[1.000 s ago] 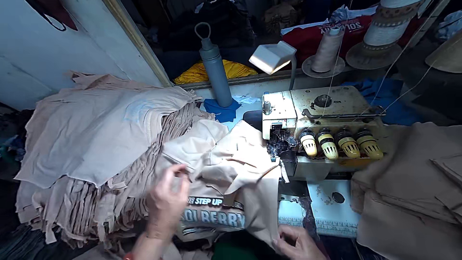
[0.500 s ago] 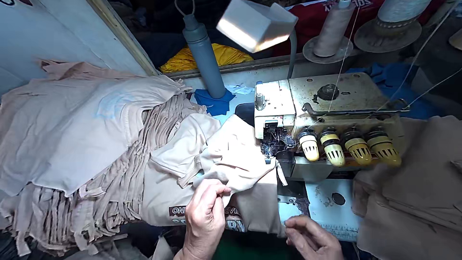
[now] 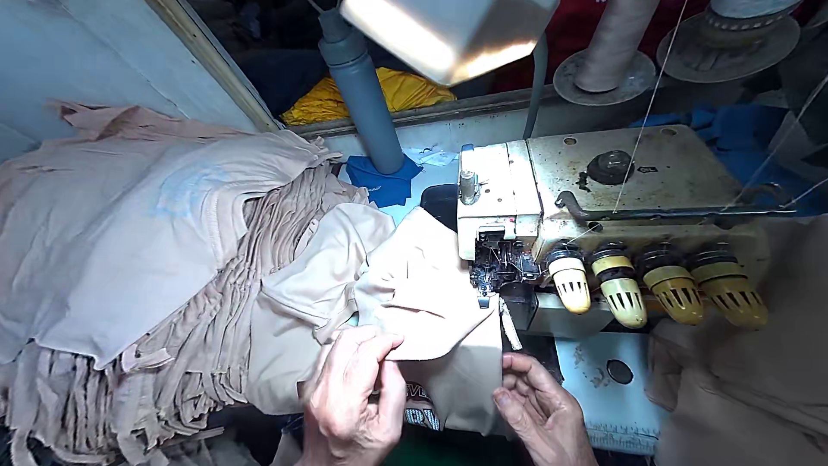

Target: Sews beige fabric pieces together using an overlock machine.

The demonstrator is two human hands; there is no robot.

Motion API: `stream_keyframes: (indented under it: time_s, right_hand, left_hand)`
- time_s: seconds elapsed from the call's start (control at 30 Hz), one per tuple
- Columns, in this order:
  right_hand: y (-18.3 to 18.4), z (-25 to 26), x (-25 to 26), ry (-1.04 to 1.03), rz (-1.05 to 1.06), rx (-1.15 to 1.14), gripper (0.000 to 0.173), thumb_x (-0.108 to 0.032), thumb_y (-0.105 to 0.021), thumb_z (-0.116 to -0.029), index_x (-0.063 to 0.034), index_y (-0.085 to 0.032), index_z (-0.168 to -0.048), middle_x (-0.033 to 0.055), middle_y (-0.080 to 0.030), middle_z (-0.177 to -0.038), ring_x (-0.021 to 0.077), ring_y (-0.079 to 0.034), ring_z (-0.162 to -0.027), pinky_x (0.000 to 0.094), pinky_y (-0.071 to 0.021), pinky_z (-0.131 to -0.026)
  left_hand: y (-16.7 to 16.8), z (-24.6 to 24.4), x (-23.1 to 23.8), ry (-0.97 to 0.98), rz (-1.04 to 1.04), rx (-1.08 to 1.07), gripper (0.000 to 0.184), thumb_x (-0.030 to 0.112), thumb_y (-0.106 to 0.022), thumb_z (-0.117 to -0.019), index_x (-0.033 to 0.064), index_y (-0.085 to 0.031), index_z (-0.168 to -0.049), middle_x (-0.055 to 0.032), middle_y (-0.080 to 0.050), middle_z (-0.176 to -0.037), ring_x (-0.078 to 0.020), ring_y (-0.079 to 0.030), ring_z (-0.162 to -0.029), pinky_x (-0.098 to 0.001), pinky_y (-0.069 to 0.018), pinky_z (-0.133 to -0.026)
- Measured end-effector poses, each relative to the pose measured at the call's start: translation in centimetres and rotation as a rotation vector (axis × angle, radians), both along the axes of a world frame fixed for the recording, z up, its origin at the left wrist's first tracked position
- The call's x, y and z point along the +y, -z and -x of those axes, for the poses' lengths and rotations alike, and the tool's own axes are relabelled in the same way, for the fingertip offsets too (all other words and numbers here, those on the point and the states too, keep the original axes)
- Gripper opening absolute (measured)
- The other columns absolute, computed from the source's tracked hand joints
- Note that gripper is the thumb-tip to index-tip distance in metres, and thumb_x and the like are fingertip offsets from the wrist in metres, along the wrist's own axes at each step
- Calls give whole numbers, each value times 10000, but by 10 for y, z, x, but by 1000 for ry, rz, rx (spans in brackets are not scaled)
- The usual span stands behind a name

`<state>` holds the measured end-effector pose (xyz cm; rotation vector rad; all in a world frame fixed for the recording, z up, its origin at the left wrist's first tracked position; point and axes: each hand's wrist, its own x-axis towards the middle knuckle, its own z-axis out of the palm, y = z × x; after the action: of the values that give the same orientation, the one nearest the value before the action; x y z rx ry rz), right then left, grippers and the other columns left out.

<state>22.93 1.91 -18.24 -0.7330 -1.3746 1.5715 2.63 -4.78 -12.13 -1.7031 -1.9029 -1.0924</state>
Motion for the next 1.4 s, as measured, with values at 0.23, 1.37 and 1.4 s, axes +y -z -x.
stream_keyframes:
  time_s: [0.23, 1.37, 1.4]
  right_hand:
    - [3, -1, -3, -60, -36, 1, 225, -114, -678, -935, 56, -660, -1082, 17, -709, -963, -15, -653, -802, 175, -568, -707]
    - [-20, 6, 20, -19, 20, 44, 83, 23, -672, -879, -22, -726, -837, -79, -654, -676, -65, -555, -588, 127, -473, -544]
    - [-21, 2, 17, -42, 41, 39, 85, 30, -670, -878, -23, -730, -851, -79, -662, -689, -63, -560, -597, 132, -476, -550]
  left_hand:
    - [-78, 9, -8, 35, 439, 269, 361, 476, -674, -946, 140, -799, -982, -60, -733, -833, -181, -659, -705, -356, -486, -575]
    - [-17, -23, 53, 188, 459, -265, 174, 342, -630, -908, 257, -767, -843, 165, -667, -725, 59, -613, -646, -189, -494, -548]
    - [-17, -22, 50, 190, 460, -267, 176, 346, -632, -908, 256, -766, -837, 167, -657, -719, 62, -599, -637, -181, -483, -540]
